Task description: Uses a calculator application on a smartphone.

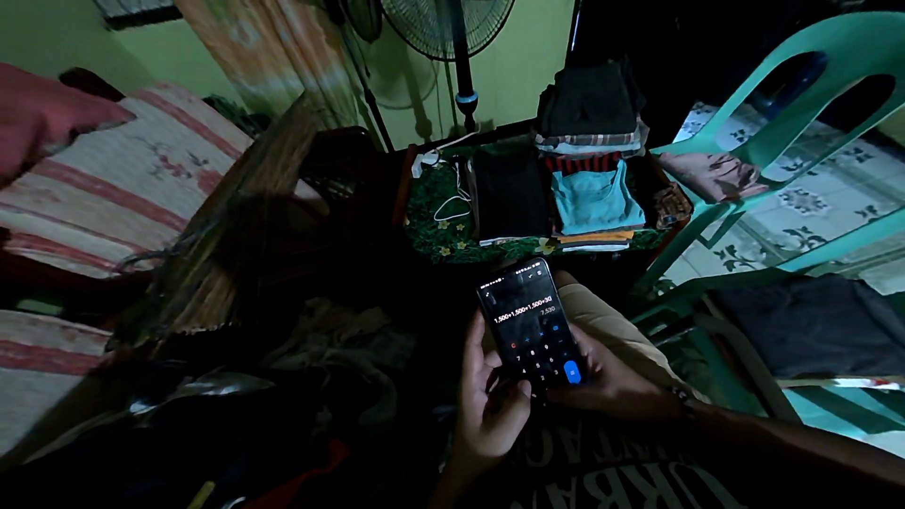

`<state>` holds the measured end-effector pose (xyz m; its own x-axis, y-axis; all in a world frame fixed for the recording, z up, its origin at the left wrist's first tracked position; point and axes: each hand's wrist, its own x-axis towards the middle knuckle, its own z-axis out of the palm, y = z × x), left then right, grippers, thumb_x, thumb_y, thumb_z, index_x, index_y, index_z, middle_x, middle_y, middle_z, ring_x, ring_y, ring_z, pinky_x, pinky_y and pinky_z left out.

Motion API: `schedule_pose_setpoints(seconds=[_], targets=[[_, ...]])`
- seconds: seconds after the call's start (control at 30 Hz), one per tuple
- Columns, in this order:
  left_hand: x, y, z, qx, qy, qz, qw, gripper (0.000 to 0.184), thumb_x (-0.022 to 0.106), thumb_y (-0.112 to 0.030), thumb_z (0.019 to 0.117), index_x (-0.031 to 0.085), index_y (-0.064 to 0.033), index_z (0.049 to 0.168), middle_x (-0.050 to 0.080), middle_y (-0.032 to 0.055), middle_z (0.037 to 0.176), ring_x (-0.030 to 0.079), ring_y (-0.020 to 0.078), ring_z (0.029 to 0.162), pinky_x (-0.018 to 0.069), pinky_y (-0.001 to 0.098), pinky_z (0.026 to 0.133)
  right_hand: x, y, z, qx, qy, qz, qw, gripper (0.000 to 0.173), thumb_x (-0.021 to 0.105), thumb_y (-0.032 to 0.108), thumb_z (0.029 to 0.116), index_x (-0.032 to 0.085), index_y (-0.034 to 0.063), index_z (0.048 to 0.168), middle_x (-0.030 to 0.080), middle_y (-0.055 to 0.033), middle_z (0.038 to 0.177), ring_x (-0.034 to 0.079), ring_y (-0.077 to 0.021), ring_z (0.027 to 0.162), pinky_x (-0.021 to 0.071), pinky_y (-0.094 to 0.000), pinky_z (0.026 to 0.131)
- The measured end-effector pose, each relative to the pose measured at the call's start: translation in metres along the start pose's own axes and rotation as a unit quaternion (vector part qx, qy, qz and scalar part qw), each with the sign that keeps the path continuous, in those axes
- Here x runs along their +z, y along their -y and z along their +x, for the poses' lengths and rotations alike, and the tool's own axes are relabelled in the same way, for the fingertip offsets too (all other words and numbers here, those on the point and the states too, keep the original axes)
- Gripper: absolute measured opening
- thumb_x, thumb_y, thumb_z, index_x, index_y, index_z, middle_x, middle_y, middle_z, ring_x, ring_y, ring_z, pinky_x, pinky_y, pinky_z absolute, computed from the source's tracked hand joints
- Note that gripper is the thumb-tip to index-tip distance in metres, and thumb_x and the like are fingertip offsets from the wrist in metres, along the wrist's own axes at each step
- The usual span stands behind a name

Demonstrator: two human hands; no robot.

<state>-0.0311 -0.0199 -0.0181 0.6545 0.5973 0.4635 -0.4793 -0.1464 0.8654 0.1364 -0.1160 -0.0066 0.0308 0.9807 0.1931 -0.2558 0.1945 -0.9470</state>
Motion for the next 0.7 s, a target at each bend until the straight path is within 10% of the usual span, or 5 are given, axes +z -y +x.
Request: schedule_pose_setpoints(seconds=[0.7], targets=[[0.0004,0.0008,-0.0005,0.001,0.003,-0.001,1.0,0.094,0.065,-0.017,0.0939,-0.001,0.0084,0.157,0.063,0.0157,0.134,0.068,0.0182,0.113,0.0598,0.0348,0.094,-0.007,-0.0068,-0.0016,-0.022,0.032,0.017,0.999,0.067,0.067,-0.007,0.0847,0.034,0.0024,0.142,0.065,0.0,0.127,0.065,-0.0098,0.115,0.0557,-0.0304,0.101]])
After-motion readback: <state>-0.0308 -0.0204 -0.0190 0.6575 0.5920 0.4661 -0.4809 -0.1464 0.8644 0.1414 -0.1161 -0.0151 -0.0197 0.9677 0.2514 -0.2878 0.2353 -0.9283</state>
